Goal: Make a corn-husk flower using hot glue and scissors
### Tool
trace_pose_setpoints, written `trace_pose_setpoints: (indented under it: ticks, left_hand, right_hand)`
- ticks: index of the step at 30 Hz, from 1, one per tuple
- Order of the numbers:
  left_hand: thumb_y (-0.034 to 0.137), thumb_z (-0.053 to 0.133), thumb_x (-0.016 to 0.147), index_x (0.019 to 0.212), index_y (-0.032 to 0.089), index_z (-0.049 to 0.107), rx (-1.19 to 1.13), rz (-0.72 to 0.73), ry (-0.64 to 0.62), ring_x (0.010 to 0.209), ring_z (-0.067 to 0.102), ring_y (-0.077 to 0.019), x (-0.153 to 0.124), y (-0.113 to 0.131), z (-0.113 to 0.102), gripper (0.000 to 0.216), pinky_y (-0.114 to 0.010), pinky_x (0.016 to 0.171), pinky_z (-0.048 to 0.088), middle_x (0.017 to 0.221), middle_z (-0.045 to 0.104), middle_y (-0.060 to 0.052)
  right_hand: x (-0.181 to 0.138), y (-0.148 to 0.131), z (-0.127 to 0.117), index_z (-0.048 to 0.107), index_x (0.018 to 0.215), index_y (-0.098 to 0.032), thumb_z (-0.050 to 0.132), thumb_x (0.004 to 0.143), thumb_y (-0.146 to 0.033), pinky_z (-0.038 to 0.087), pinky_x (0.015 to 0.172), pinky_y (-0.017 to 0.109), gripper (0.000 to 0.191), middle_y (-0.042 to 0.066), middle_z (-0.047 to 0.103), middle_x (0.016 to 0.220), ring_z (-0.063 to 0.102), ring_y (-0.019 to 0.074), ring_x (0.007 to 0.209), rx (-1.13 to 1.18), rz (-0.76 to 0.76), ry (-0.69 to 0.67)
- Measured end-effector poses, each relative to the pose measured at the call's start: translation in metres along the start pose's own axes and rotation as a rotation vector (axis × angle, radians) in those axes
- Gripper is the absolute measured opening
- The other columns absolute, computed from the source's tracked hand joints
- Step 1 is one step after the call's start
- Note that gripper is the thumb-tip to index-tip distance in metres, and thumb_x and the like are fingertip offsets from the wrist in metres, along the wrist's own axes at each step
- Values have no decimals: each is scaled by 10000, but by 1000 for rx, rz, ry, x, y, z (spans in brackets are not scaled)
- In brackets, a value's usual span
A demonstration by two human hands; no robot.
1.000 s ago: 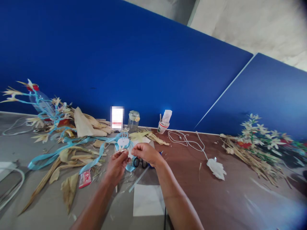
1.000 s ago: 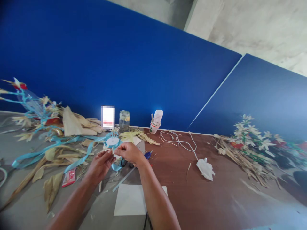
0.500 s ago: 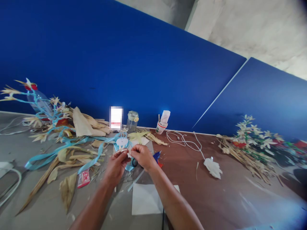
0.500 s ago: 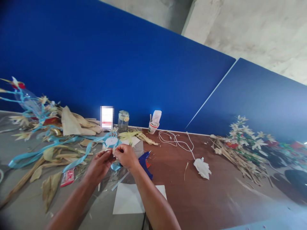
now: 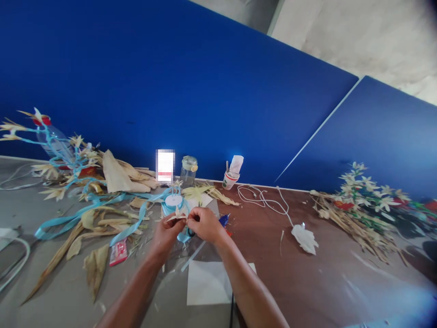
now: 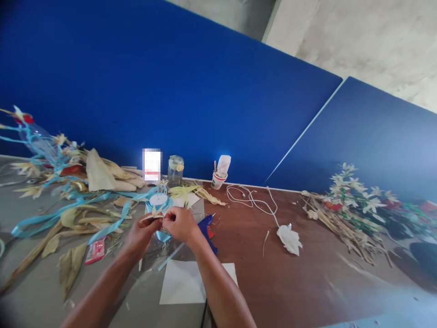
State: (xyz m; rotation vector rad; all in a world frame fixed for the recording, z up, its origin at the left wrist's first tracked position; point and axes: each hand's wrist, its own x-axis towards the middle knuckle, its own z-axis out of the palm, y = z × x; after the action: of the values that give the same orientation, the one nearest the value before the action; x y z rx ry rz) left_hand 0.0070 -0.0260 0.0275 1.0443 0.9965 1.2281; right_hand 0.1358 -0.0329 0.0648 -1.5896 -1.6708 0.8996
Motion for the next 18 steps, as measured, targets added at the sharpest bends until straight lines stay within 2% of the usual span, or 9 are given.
trace_pose_setpoints:
  ticks: [4, 9, 18]
  left_hand:
    - [304, 674, 595, 614, 161, 639, 90, 39, -31, 571, 471, -117, -1, 0, -1, 148, -226, 564, 354, 562, 555, 34]
    - [333, 685, 582, 668, 151, 661, 123, 21, -74, 603, 491, -127, -1, 2, -1, 203, -226, 577, 380, 626, 607, 8]
    - [330, 645, 635, 652, 159, 612, 89, 37, -140, 545, 412, -103, -1, 1, -1, 175, -216, 525, 331, 555, 513, 38]
  right_hand:
    - [0, 1, -3, 553, 580, -164, 550, 653, -153, 336, 543, 202, 74, -45, 510, 549, 456, 93, 564, -12, -1, -9]
    - [0, 2, -9, 540, 580, -164, 560, 659, -167, 311, 523, 200, 82, -56, 471, 533, 417, 83, 542, 28, 28, -76]
    - [4, 11, -6, 530, 588, -164, 561, 656, -171, 293, 503, 191, 75, -65, 440, 529, 368, 70, 519, 126, 47, -118]
